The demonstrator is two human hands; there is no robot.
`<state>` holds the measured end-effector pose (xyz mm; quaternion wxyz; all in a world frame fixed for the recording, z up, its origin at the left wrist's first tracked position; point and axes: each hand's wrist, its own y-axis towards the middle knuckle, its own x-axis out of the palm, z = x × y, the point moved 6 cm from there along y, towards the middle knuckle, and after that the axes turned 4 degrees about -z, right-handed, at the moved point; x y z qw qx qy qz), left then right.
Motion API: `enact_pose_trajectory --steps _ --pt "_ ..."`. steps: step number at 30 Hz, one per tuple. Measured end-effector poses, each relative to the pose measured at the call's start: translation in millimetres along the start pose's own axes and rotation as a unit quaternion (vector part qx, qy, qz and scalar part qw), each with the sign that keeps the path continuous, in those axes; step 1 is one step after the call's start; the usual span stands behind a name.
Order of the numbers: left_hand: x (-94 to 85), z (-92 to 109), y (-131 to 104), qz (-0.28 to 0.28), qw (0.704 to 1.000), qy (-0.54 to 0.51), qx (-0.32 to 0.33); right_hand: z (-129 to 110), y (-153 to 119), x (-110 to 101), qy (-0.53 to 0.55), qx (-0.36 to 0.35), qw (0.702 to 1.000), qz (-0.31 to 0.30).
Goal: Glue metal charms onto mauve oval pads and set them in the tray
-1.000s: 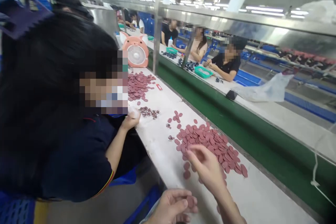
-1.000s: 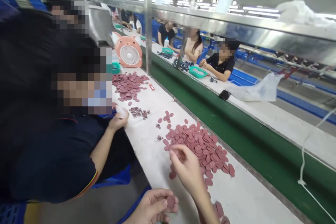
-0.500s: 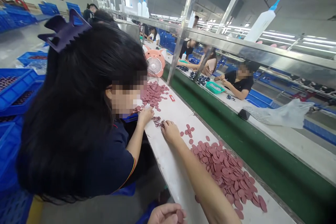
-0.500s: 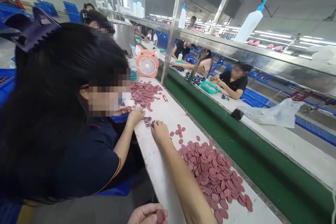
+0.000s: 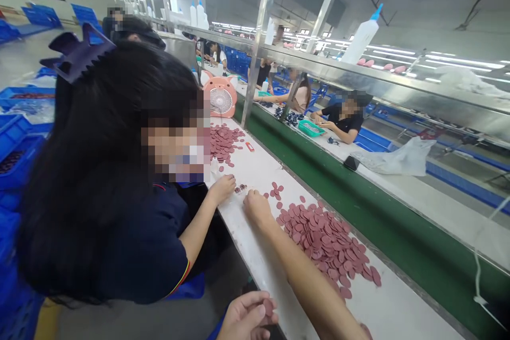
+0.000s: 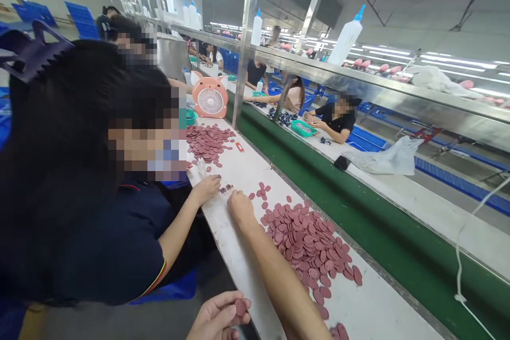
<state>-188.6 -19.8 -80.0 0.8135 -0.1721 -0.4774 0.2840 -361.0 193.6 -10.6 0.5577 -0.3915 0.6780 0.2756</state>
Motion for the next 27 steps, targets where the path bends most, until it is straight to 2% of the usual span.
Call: enact_pose_trajectory --steps 2,4,6,8,10,12,15,17,19,23,27 --pt "4.8 -1 1 -0.011 1.000 -0.003 0.000 14 -26 -26 0.042 0.019 0.998 0.037" --pt "12.6 -7 -1 -0.029 1.000 -0.006 -0.010 43 -70 -52 0.087 0.046 0.992 0.078" --pt "20.8 -18 -5 -0.045 0.998 0.001 -0.034 88 -131 -72 0.126 0.093 0.981 0.113" --pt "28.3 -30 -10 -0.054 0.996 0.020 -0.065 141 -205 -84 0.147 0.164 0.964 0.148" --pt "36.8 -41 -14 -0.063 0.992 0.046 -0.098 193 -284 -83 0.151 0.248 0.941 0.175" --pt "46.8 -52 -18 -0.073 0.986 0.074 -0.127 237 -356 -73 0.142 0.333 0.912 0.192" --pt "64.9 -68 -19 -0.087 0.974 0.120 -0.171 277 -434 -48 0.122 0.426 0.873 0.205" --pt "78.4 -79 -19 -0.097 0.964 0.150 -0.197 288 -460 -31 0.111 0.458 0.856 0.212" --pt "92.0 -89 -19 -0.108 0.954 0.174 -0.218 290 -467 -17 0.109 0.471 0.848 0.216" --pt "114.0 -101 -16 -0.112 0.943 0.206 -0.236 281 -454 1 0.136 0.458 0.852 0.216" --pt "125.6 -100 -9 -0.094 0.941 0.230 -0.230 274 -445 2 0.186 0.423 0.856 0.234"
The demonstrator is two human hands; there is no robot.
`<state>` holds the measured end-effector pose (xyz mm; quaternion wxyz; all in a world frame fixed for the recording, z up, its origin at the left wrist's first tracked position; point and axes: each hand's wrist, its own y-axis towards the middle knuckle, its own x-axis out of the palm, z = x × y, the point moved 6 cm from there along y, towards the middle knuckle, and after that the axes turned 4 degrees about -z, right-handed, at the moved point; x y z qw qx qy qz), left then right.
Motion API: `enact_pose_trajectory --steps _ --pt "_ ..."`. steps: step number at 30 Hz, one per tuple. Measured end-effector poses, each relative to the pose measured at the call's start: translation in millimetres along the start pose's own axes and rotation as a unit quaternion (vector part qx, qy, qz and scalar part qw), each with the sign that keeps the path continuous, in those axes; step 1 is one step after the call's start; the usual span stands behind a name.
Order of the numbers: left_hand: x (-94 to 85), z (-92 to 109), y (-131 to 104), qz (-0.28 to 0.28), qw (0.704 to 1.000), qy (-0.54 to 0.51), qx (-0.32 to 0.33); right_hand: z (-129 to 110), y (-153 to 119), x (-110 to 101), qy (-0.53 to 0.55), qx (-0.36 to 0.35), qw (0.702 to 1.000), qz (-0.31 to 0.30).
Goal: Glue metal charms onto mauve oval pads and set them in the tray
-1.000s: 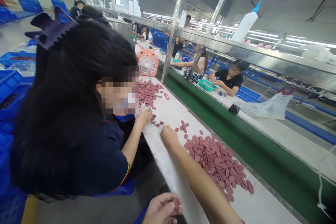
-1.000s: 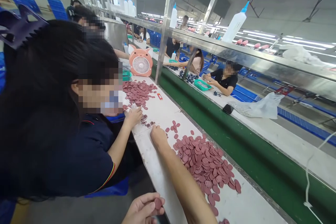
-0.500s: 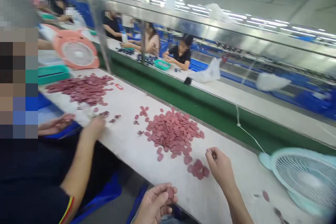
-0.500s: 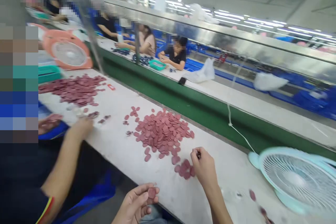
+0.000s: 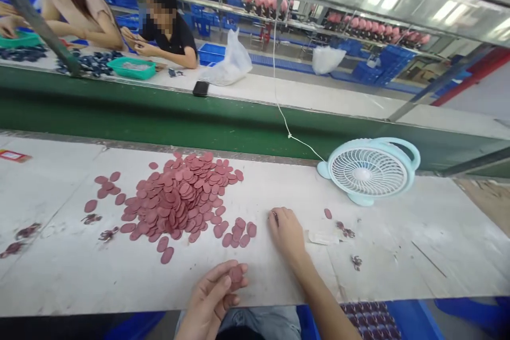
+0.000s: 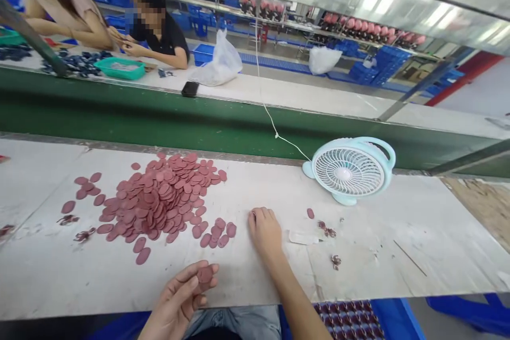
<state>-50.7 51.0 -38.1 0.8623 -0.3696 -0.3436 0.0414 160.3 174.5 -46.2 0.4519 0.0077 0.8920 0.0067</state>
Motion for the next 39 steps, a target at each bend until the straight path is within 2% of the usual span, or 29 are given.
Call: enact_pose_trajectory --steps 5,9,15,19,21,23,26,29,32,34,39 --pt "3.6 8 7 0.016 1.000 0.015 0.005 -4 -1 -20 0.114 0.013 0.993 0.030" --pt "8.6 6 13 0.011 1.000 0.014 -0.006 -4 -14 -42 0.260 0.070 0.962 0.042" --pt "23.5 -3 25 -0.047 0.998 0.000 -0.029 -2 -46 -47 0.466 0.163 0.869 -0.035" --pt "38.0 -7 30 -0.088 0.996 -0.015 -0.028 -8 -61 -37 0.574 0.214 0.786 -0.083" --pt "44.2 -6 32 -0.102 0.994 -0.020 -0.025 -12 -67 -30 0.603 0.222 0.758 -0.113" --pt "48.2 -4 32 -0.112 0.993 -0.024 -0.021 -13 -71 -27 0.599 0.210 0.763 -0.120" --pt "50.1 -1 32 -0.121 0.992 -0.030 -0.016 -5 -78 -28 0.576 0.195 0.790 -0.084" --pt "50.6 1 30 -0.128 0.991 -0.029 -0.011 -2 -86 -31 0.583 0.202 0.783 -0.076" --pt "51.1 1 29 -0.131 0.991 -0.028 -0.001 -11 -88 -36 0.608 0.184 0.765 -0.108" --pt "51.4 0 28 -0.134 0.991 -0.027 0.002 -20 -88 -39 0.609 0.171 0.764 -0.128" --pt "51.6 -2 24 -0.139 0.990 0.016 0.015 -33 -87 -44 0.552 0.204 0.799 -0.125"
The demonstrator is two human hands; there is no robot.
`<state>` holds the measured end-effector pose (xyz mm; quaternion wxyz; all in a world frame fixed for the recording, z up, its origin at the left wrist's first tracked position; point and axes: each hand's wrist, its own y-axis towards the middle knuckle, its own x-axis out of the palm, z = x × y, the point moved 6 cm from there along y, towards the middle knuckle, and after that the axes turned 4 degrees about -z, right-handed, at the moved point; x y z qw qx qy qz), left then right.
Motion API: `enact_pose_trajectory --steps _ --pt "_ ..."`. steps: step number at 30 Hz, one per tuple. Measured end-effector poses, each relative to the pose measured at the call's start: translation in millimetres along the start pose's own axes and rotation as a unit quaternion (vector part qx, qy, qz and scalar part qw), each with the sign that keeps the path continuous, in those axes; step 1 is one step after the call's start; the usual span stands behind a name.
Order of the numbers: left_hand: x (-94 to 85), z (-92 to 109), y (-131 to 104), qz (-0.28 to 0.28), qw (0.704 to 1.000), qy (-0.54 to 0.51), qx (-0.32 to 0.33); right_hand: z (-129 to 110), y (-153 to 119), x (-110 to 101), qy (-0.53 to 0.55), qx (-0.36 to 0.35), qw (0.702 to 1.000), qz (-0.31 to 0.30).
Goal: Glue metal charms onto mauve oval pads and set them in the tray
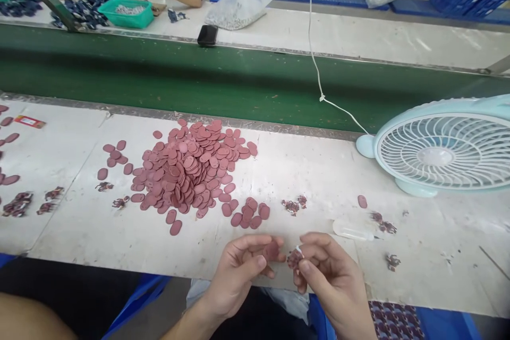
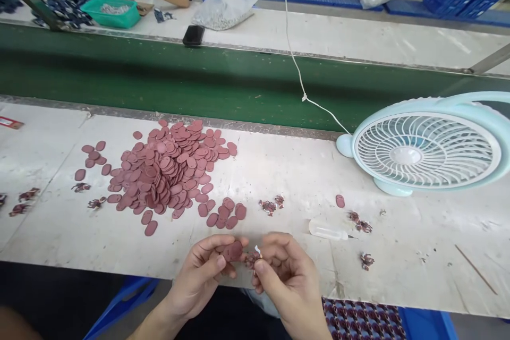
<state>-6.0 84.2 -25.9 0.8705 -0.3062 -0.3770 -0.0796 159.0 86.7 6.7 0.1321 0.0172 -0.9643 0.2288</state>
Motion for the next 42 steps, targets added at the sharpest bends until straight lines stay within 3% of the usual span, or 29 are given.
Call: enact_pose_trajectory --steps 6,15,21,27,32,37,42 --pt "1.5 3 -4 -0.004 0.999 0.045 0.027 -10 0 13 -0.123 -0.023 0.992 -0.015" --pt "1.2 5 -3 -0.015 0.998 0.055 0.030 -12 -2 21 -0.185 -0.054 0.980 -0.045" --pt "1.9 6 -5 -0.001 0.999 0.041 0.016 -20 -6 17 -0.204 -0.080 0.974 -0.051" --pt "0.5 6 -6 0.025 0.999 0.018 -0.016 -25 -16 3 -0.213 -0.146 0.966 0.005" --pt "3.8 4 -4 0.000 1.000 0.007 -0.002 -25 -19 11 -0.174 -0.153 0.972 -0.034" --pt "5.8 2 -6 -0.034 0.999 0.000 0.024 -22 -16 8 -0.155 -0.069 0.985 0.045" --pt "6.0 2 -9 -0.045 0.998 0.022 0.050 -20 -12 20 -0.176 -0.055 0.983 -0.017"
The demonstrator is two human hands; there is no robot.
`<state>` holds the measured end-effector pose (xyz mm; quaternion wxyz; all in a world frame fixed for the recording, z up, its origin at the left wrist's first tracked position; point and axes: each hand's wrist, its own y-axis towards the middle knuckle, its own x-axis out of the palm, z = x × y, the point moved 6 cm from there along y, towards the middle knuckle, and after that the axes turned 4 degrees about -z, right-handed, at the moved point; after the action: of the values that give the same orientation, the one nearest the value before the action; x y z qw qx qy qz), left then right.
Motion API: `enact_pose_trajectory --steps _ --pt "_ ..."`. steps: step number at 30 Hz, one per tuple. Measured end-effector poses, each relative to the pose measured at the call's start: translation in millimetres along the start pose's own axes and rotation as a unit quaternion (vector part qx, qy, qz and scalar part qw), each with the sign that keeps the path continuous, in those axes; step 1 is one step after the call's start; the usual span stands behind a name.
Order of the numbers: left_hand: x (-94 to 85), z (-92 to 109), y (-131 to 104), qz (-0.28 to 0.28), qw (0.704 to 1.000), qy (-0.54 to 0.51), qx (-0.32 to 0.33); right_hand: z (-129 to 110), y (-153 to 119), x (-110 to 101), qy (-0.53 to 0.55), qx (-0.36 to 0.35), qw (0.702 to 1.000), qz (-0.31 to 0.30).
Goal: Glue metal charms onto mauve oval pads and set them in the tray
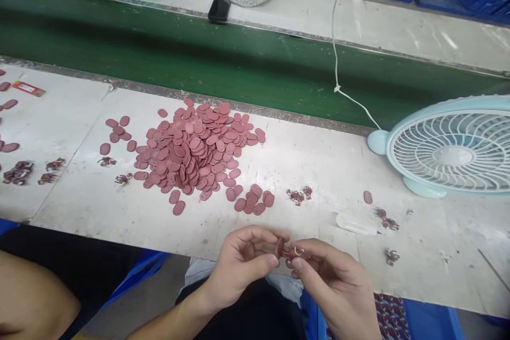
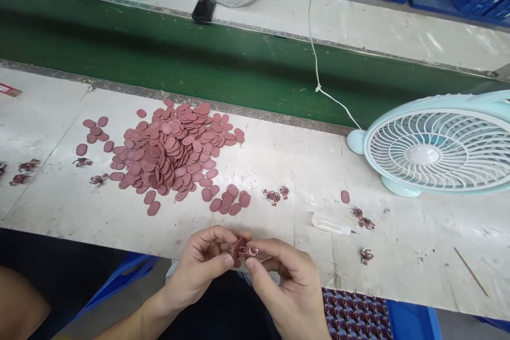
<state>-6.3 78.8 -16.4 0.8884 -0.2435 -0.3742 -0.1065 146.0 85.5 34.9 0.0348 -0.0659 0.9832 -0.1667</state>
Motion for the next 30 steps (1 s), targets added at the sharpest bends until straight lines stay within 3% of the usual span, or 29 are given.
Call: enact_pose_trajectory --steps 10,21,30 --pt "2.9 2 2 -0.013 1.000 0.014 -0.004 -3 3 1 -0.018 -0.019 0.999 -0.045" --pt "1.7 1 0 -0.005 0.999 0.037 -0.003 -4 4 1 -0.054 0.026 0.994 -0.091" --pt "-4.9 1 -4 0.014 0.999 0.028 0.008 2 5 11 0.014 0.033 0.997 -0.069"
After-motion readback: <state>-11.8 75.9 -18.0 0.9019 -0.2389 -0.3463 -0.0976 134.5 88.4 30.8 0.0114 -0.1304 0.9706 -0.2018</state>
